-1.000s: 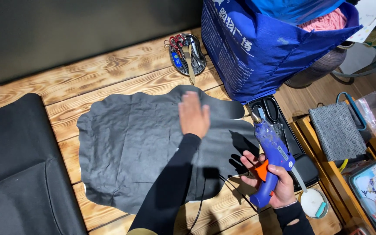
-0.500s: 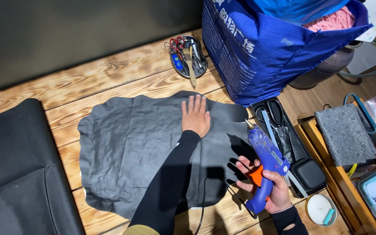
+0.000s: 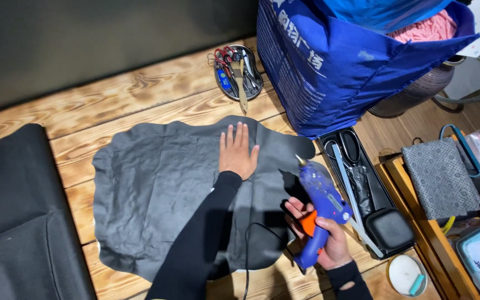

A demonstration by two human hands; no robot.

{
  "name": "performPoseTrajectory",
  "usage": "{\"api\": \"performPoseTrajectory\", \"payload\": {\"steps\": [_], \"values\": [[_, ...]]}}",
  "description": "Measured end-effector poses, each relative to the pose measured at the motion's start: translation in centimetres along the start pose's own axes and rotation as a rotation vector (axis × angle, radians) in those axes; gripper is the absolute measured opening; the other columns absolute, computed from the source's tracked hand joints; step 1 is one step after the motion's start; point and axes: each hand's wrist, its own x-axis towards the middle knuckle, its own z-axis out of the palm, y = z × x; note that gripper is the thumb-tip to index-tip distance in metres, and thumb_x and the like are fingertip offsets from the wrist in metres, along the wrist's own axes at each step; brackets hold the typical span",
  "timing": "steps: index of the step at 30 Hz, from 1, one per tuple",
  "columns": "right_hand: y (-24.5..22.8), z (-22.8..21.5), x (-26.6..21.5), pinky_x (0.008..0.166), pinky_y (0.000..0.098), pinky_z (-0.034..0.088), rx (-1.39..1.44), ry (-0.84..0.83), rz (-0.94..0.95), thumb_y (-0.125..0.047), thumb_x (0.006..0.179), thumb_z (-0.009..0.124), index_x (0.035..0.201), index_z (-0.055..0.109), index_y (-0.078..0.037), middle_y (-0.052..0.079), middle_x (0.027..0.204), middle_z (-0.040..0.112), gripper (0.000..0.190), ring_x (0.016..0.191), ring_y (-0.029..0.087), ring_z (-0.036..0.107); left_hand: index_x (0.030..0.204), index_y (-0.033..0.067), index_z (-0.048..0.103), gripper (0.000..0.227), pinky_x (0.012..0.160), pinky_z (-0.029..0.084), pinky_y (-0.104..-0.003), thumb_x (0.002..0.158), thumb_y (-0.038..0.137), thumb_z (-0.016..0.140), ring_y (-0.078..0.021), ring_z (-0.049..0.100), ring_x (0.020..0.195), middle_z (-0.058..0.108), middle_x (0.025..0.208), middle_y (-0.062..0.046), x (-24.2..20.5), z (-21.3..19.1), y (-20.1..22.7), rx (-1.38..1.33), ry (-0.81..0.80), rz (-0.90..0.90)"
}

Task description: Gluing a fabric backing onto a handmade rug using a hot glue gun.

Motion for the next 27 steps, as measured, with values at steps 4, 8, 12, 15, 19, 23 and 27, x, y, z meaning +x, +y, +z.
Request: {"api": "performPoseTrajectory", "payload": {"steps": [4,8,12,15,19,23,27], "values": [[0.8,0.5,1.2,0.124,0.0573,0.023,-0.051,-0.013,-0.030,-0.015,0.085,0.063,0.112,0.057,-0.003,0.026,0.150,0.050,0.030,0.148,0.041,0.040,0.158,0.0000,0.026,0.074,0.124,0.010,-0.049,0.102,0.046,0.039,-0.0344,0.021,0.153,0.027,0.165,-0.017,-0.1,0.3,-0.9,0.019,-0.011,0.100],[1.1,1.6,1.9,0.121,0.0568,0.028,-0.100,0.001,-0.076,-0.014,0.088,0.061,0.114,0.057,-0.002,0.026,0.149,0.051,0.029,0.147,0.039,0.041,0.160,0.0003,0.027,0.072,0.126,0.012,-0.048,0.103,0.043,0.038,-0.0304,0.022,0.156,0.029,0.166,-0.016,-0.1,-0.4,-1.2,-0.020,-0.043,0.276],[1.0,2.9,1.6,0.118,0.0569,0.034,-0.181,0.057,-0.114,-0.014,0.089,0.059,0.114,0.056,-0.001,0.025,0.148,0.052,0.028,0.147,0.039,0.042,0.160,0.0106,0.029,0.070,0.126,0.011,-0.048,0.102,0.047,0.039,-0.0289,0.022,0.155,0.031,0.166,-0.010,-0.3,-2.1,-0.6,-0.036,-0.095,0.254],[1.1,3.7,1.0,0.118,0.0572,0.035,-0.182,0.044,-0.157,-0.014,0.090,0.058,0.115,0.056,-0.001,0.026,0.147,0.052,0.028,0.146,0.040,0.043,0.160,0.0111,0.029,0.072,0.125,0.010,-0.049,0.102,0.052,0.039,-0.0295,0.022,0.154,0.032,0.164,-0.011,-0.4,-1.7,-0.9,-0.026,-0.084,0.258],[1.5,4.3,-0.3,0.119,0.0568,0.035,-0.211,0.043,-0.164,-0.013,0.090,0.058,0.115,0.055,-0.001,0.026,0.148,0.051,0.028,0.147,0.039,0.043,0.159,0.0101,0.031,0.072,0.126,0.011,-0.048,0.101,0.052,0.039,-0.0288,0.023,0.154,0.032,0.166,-0.010,-1.8,-1.4,-3.1,-0.082,-0.074,0.224],[2.3,4.5,-1.8,0.118,0.0567,0.036,-0.290,0.078,-0.211,-0.009,0.090,0.056,0.116,0.055,0.003,0.027,0.146,0.053,0.029,0.145,0.040,0.046,0.161,0.0084,0.030,0.072,0.125,0.012,-0.048,0.103,0.051,0.039,-0.0286,0.024,0.154,0.032,0.166,-0.010,-3.3,-2.7,-5.0,-0.061,-0.025,0.179],[2.7,4.6,-3.3,0.119,0.0553,0.037,-0.281,0.111,-0.216,-0.005,0.090,0.055,0.114,0.056,0.006,0.028,0.146,0.053,0.027,0.144,0.039,0.047,0.158,0.0102,0.030,0.073,0.122,0.012,-0.050,0.100,0.053,0.041,-0.0298,0.024,0.152,0.030,0.164,-0.008,-4.4,-3.3,-4.5,0.042,-0.046,0.011]]}}
